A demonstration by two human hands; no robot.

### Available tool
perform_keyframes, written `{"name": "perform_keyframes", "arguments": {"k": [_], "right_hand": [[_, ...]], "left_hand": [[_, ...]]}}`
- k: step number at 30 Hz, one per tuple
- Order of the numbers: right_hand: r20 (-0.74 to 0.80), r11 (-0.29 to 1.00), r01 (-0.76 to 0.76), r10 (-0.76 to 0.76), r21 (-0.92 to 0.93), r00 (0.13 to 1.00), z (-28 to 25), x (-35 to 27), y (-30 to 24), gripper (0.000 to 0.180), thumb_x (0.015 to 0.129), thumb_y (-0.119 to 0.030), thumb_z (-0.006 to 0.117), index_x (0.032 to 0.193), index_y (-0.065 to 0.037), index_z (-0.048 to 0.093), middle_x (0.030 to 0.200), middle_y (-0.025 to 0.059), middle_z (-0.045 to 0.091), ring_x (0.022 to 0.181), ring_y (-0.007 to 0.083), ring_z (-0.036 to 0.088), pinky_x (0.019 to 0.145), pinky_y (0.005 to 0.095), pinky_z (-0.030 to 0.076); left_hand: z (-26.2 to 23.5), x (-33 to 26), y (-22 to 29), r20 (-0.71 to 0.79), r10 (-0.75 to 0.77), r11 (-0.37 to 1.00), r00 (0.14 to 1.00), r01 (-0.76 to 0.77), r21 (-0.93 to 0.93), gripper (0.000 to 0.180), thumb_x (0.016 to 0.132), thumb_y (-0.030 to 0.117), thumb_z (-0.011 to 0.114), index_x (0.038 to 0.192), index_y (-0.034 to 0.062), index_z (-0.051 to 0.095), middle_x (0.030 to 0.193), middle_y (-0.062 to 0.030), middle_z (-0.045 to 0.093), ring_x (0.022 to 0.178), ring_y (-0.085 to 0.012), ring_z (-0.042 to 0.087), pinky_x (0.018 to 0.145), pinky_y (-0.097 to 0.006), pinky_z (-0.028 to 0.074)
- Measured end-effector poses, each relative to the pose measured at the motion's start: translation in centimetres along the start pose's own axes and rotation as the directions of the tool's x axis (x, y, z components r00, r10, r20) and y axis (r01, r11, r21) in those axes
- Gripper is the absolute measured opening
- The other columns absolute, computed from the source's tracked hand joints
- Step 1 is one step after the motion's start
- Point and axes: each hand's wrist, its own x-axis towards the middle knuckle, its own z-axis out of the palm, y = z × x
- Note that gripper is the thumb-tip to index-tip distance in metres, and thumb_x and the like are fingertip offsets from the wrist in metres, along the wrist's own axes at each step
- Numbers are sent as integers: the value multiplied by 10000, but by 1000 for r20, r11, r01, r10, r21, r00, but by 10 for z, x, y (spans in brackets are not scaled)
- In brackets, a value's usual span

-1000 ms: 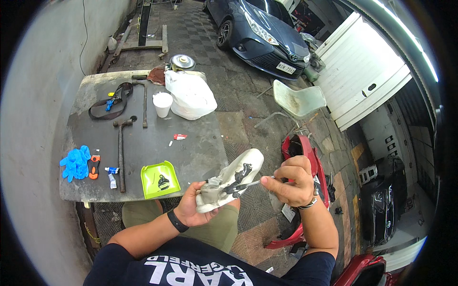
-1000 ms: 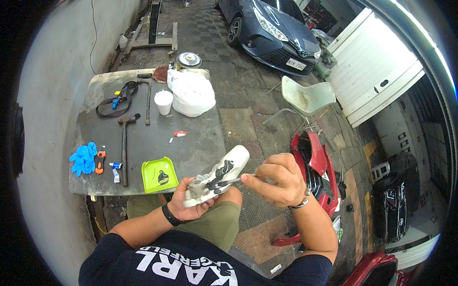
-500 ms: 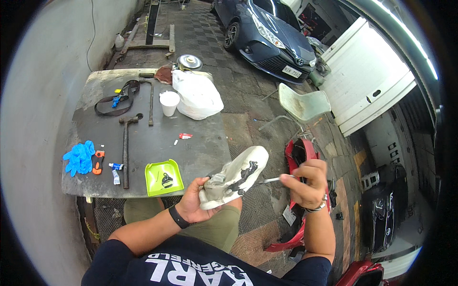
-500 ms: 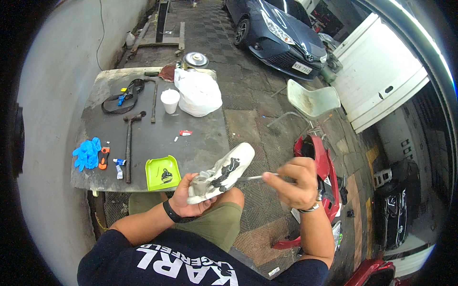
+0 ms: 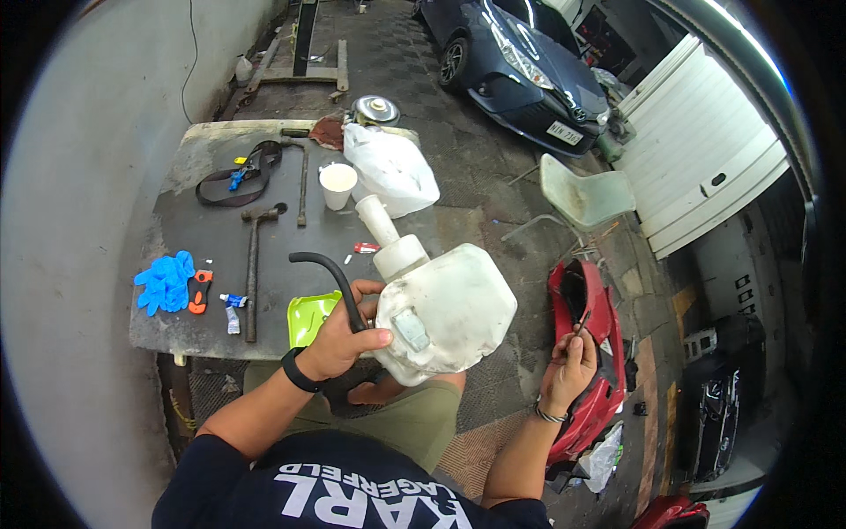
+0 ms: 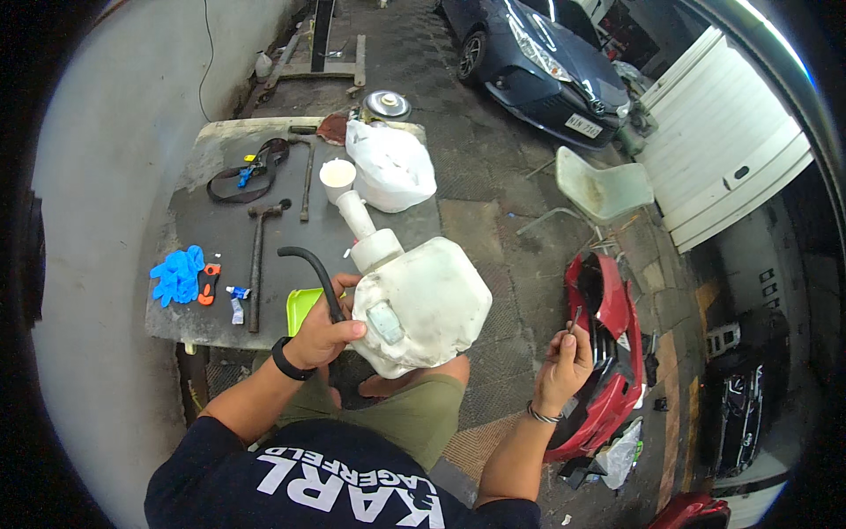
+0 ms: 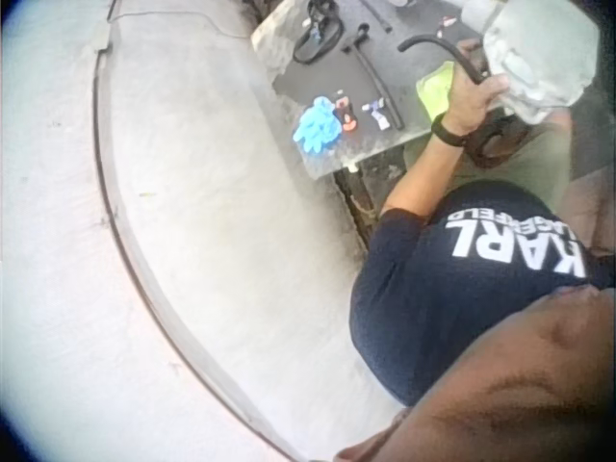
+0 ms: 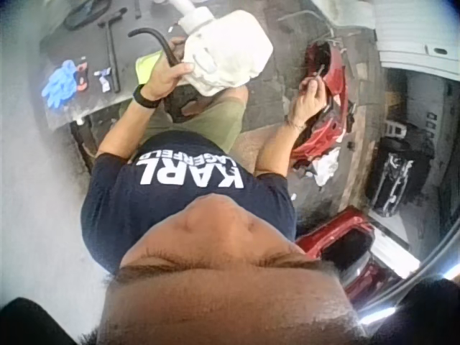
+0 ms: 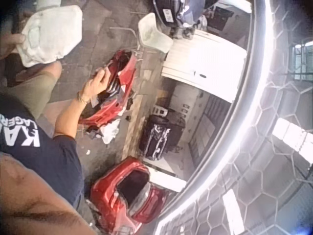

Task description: The person applies a dark substance to a white plastic part using a small metal tool. They spread the substance over a specific area, rotate the part to access different sides, and continue applying the material throughout the clip.

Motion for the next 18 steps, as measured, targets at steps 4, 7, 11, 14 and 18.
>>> {"name": "perform_keyframes", "arguments": {"k": [4,7,11,14,18], "right_hand": [[-106,955,-249,268,164,958,33,-37,23,223,1042,-162,649,1195,-4,680,888,22,648,718,99,592,565,216,436],[3,886,-433,438,164,899,52,-60,36,215,1047,-177,644,1176,-10,679,864,20,639,675,95,576,553,211,428],[263,820,-556,571,-138,777,85,-94,41,192,1029,-109,623,1167,13,679,815,-1,624,634,69,525,548,216,401],[457,845,-217,460,-489,761,113,-120,55,204,990,-29,613,1174,38,672,826,11,656,653,77,544,608,231,445],[654,820,188,268,-540,708,174,-145,48,208,953,-81,630,1139,-2,681,931,197,710,788,351,682,716,427,554]], "left_hand": [[-19,-15,9,-38,-30,996,999,33,85,888,848,131,841,1533,28,286,1395,-160,597,1283,-265,608,1106,-430,475],[-34,-25,20,-135,33,998,990,-39,-44,874,867,68,799,1580,25,297,1442,-130,577,1322,-256,583,1116,-432,471],[-99,-44,57,-190,147,986,971,-158,-44,651,982,229,681,1536,9,418,1506,-138,556,1397,-302,531,1171,-493,418],[-119,-53,74,-220,171,981,960,-188,-57,575,1060,344,560,1541,52,444,1570,-127,511,1451,-312,477,1221,-519,345],[-129,-52,50,-411,221,967,885,-254,-26,553,1084,387,531,1526,63,464,1547,-113,535,1448,-294,477,1224,-509,346]]}}
